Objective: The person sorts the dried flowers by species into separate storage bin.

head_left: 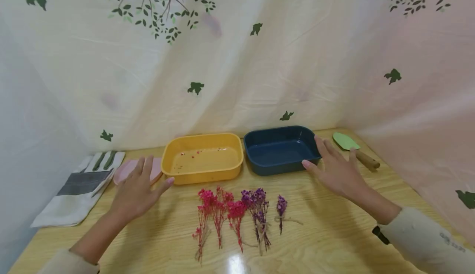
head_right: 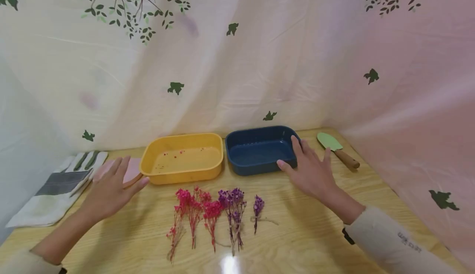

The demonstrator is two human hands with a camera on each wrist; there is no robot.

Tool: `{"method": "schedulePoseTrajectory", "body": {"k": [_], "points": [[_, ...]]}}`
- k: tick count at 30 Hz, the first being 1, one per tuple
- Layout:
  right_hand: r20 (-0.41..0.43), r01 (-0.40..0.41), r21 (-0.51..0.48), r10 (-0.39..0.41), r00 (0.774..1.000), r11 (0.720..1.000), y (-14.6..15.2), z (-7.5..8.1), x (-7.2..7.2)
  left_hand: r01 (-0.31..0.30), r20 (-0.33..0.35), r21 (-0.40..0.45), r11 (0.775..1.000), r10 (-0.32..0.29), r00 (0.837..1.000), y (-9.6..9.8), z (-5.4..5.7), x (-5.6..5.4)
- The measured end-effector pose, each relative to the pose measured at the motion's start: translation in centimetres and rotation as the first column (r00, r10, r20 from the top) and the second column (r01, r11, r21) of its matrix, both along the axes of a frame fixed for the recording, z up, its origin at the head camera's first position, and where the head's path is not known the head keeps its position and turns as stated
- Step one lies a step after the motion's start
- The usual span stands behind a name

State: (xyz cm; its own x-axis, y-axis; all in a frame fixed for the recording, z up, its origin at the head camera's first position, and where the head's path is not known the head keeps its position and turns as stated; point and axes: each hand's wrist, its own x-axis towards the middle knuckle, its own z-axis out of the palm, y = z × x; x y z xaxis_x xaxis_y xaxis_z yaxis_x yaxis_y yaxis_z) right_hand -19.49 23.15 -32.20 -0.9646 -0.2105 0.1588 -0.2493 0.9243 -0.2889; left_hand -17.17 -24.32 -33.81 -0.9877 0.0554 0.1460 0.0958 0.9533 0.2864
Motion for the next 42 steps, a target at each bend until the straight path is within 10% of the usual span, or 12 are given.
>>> {"method": "schedulePoseTrajectory", "body": {"k": [11, 21, 29, 42], "points": [[0.049, -0.013, -0.22, 0.024, 0.999, 0.975, -2.3, -1.8, 2.0, -0.013, -0.093, 0.241, 0.97, 0.037, 0.995, 0.4, -1.0, -0.3], [0.17, 0.054, -0.497, 0.036, 0.985, 0.866, -4.1, -4.3, 3.7, -0.031, -0.015, 0.391, 0.92, 0.041, 0.999, 0.2, -1.7, -0.9], [0.368, 0.203, -0.617, 0.051, 0.929, 0.761, -5.8, -5.9, 5.6, -0.056, 0.046, 0.485, 0.873, 0.038, 0.998, 0.1, -2.1, -1.7], [0.298, 0.133, -0.488, 0.021, 0.954, 0.863, -8.3, -7.7, 6.2, -0.175, 0.169, 0.719, 0.672, 0.076, 0.983, -0.1, -2.7, -3.6]]}}
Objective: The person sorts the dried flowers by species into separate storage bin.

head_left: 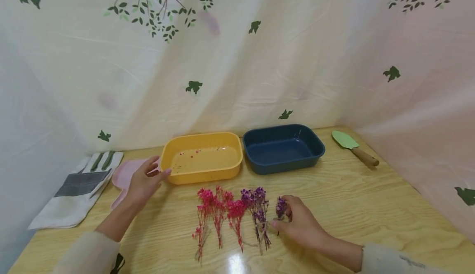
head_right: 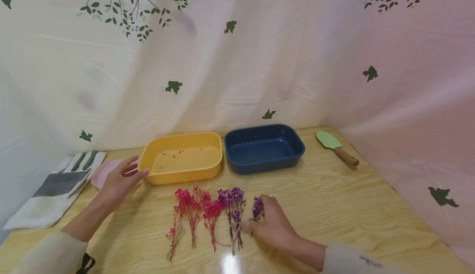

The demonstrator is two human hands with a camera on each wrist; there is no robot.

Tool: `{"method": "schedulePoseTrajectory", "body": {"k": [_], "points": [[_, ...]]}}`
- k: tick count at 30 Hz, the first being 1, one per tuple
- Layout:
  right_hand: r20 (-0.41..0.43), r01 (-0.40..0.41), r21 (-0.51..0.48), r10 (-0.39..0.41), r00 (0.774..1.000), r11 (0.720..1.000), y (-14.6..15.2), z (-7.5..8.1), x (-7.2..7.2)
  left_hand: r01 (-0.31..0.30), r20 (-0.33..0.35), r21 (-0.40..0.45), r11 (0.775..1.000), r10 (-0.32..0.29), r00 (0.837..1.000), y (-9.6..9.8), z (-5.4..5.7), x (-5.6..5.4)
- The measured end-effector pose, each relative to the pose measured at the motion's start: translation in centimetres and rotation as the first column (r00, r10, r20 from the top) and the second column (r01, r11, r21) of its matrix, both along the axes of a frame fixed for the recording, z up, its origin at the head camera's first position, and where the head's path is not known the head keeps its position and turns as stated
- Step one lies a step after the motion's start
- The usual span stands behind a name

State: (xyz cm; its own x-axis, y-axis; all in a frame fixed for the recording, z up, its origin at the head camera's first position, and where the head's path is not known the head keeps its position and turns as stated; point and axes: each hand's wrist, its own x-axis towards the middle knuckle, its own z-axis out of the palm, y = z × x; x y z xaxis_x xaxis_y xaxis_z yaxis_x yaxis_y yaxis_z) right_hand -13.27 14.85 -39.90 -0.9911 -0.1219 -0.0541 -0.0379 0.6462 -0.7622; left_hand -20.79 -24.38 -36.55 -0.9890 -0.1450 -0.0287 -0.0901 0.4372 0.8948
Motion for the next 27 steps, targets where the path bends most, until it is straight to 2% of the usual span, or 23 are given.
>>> {"method": "schedulePoseTrajectory", "body": {"k": [5, 10, 14, 17, 21, 27], "points": [[0.024, -0.06, 0.055, 0.059, 0.998, 0.997, -0.2, -0.1, 0.0, -0.02, 0.003, 0.01, 1.0, 0.02, 1.0, 0.1, -0.1, -0.3], [0.007, -0.093, 0.024, 0.093, 0.996, 0.995, 0.2, 0.2, 0.0, -0.01, -0.023, 0.017, 1.0, 0.01, 1.0, -0.1, -0.2, -0.5], [-0.054, -0.13, 0.024, 0.131, 0.99, 0.991, 0.8, 0.2, -0.1, 0.015, -0.01, 0.132, 0.991, -0.013, 1.0, -0.2, -0.4, -0.6], [-0.082, -0.156, 0.016, 0.157, 0.984, 0.988, 1.4, 0.1, -0.3, 0.022, 0.009, 0.22, 0.975, -0.025, 1.0, -0.2, -0.6, -0.7], [-0.043, -0.174, -0.068, 0.172, 0.984, 0.982, 2.1, 0.1, -0.6, 0.013, 0.022, 0.241, 0.971, -0.019, 1.0, -0.2, -0.8, -0.9], [0.076, -0.104, -0.253, 0.126, 0.989, 0.962, 2.5, 0.8, -0.9, 0.015, 0.023, 0.239, 0.971, -0.021, 1.0, 0.1, -0.6, -0.8]]}}
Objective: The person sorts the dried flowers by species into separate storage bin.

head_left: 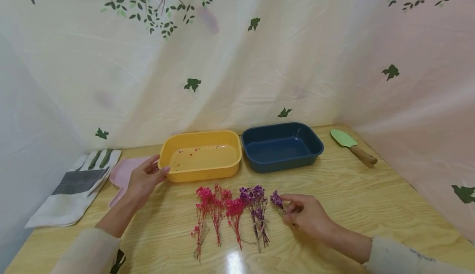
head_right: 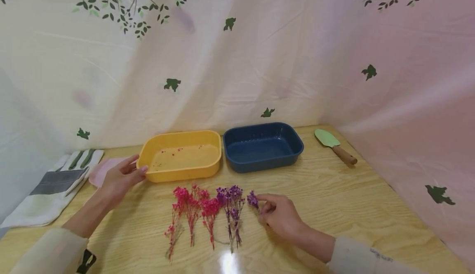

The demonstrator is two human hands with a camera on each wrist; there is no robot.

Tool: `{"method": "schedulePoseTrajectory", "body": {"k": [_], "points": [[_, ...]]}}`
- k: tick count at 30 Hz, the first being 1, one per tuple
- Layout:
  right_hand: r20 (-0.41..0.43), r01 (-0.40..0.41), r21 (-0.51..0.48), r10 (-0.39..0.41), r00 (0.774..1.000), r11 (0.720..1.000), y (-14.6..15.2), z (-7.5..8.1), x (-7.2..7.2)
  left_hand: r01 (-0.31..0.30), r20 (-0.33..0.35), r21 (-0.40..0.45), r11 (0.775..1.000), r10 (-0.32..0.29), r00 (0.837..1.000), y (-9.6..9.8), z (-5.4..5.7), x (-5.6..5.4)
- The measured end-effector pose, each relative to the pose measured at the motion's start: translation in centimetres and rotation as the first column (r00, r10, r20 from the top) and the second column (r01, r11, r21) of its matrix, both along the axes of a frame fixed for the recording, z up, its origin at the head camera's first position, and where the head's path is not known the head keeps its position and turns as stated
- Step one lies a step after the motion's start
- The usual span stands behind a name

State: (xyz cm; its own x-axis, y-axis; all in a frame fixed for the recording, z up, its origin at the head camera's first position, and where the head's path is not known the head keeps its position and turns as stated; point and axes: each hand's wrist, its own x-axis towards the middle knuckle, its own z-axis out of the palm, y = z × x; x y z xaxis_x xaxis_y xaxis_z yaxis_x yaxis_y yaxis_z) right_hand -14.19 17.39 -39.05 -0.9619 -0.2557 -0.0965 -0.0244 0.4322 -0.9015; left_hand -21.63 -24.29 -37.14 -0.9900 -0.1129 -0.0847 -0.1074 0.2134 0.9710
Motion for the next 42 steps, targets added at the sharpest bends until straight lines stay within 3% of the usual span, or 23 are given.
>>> {"method": "schedulePoseTrajectory", "body": {"k": [6, 14, 19, 28, 42], "points": [[0.12, 0.075, -0.152, -0.057, 0.991, 0.986, -0.3, 2.2, -0.6, -0.007, 0.002, -0.025, 1.0, 0.007, 1.0, 0.0, 0.1, 0.0], [0.068, 0.051, -0.261, -0.034, 0.997, 0.964, -1.5, 5.0, -2.2, 0.001, -0.02, -0.025, 1.0, -0.001, 1.0, 0.0, 0.0, 0.0], [0.031, 0.024, -0.322, -0.015, 0.999, 0.947, -2.5, 5.8, -3.4, 0.008, -0.033, -0.025, 1.0, -0.009, 0.999, 0.0, -0.1, 0.1], [0.055, 0.027, -0.44, -0.003, 0.998, 0.898, -4.6, 6.9, -5.4, 0.012, -0.044, -0.01, 1.0, -0.012, 0.999, -0.1, 0.0, 0.2], [0.056, 0.002, -0.485, 0.029, 0.998, 0.874, -9.9, 8.3, -9.8, 0.001, -0.02, -0.034, 0.999, -0.002, 1.0, 0.0, 0.1, 0.0]]}}
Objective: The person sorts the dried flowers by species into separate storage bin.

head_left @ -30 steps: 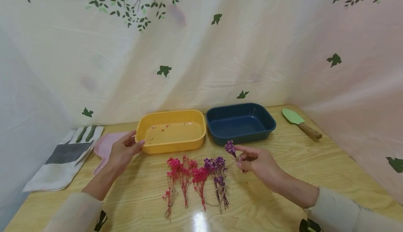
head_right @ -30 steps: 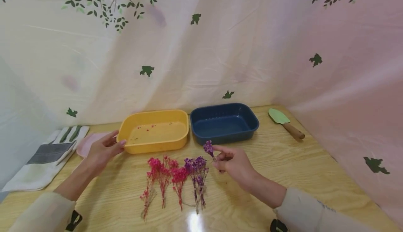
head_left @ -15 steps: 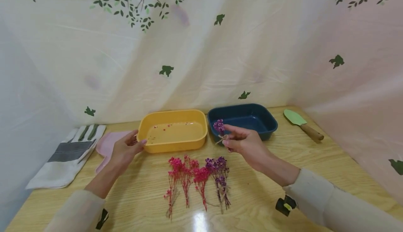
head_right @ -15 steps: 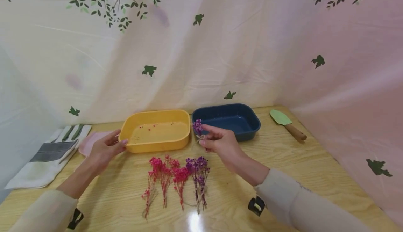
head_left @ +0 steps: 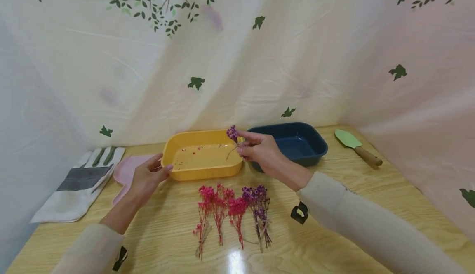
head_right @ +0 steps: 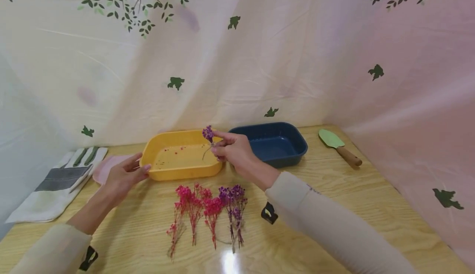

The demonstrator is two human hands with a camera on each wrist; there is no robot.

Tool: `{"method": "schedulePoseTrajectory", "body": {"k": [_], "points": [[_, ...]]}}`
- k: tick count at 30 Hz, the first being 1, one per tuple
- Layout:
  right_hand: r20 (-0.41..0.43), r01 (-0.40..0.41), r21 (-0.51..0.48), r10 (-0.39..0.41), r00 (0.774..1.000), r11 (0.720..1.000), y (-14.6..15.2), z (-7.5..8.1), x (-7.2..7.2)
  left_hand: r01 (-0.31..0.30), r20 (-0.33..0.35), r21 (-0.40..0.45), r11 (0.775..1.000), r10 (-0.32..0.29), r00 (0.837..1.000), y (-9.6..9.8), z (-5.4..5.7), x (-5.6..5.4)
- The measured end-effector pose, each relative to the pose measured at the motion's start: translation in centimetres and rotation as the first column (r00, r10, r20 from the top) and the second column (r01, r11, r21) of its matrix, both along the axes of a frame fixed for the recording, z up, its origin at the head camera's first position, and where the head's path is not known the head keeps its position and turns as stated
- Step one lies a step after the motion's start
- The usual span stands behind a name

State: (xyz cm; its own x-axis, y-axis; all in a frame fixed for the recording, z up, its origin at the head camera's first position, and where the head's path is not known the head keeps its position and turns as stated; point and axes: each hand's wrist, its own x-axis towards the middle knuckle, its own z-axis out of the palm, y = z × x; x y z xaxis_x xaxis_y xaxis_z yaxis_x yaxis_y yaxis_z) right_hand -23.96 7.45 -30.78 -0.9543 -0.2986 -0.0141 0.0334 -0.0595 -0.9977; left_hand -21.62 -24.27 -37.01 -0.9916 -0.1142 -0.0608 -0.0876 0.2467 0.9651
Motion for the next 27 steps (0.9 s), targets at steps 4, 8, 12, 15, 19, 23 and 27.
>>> {"method": "schedulePoseTrajectory", "body": {"k": [4, 8, 12, 15, 19, 23, 27], "points": [[-0.005, -0.01, 0.021, 0.01, 1.0, 1.0, -1.6, 0.0, -1.1, -0.005, 0.009, -0.004, 1.0, 0.005, 1.0, 0.0, 0.0, -0.1], [-0.002, -0.004, 0.045, 0.004, 1.0, 0.999, -3.2, 0.1, -2.1, -0.005, 0.004, 0.005, 1.0, 0.005, 1.0, 0.0, 0.0, -0.1], [0.016, 0.007, 0.056, -0.008, 1.0, 0.998, -4.6, 0.1, -3.1, -0.008, -0.002, 0.003, 1.0, 0.008, 1.0, 0.0, 0.1, 0.0], [0.039, 0.007, 0.074, -0.01, 0.999, 0.997, -5.6, -0.2, -3.7, -0.013, 0.004, -0.005, 1.0, 0.013, 1.0, 0.1, 0.2, 0.0], [0.057, -0.002, 0.145, -0.007, 0.998, 0.989, -6.2, -0.8, -4.4, -0.017, 0.01, -0.004, 1.0, 0.017, 1.0, 0.1, 0.2, -0.1], [0.052, -0.002, 0.231, -0.01, 0.999, 0.973, -6.5, -1.4, -5.0, -0.015, 0.007, -0.005, 1.0, 0.015, 1.0, 0.2, 0.1, -0.2], [0.03, 0.0, 0.294, -0.009, 1.0, 0.956, -6.9, -1.6, -5.3, -0.01, 0.003, -0.008, 1.0, 0.01, 1.0, 0.1, 0.2, -0.1]]}}
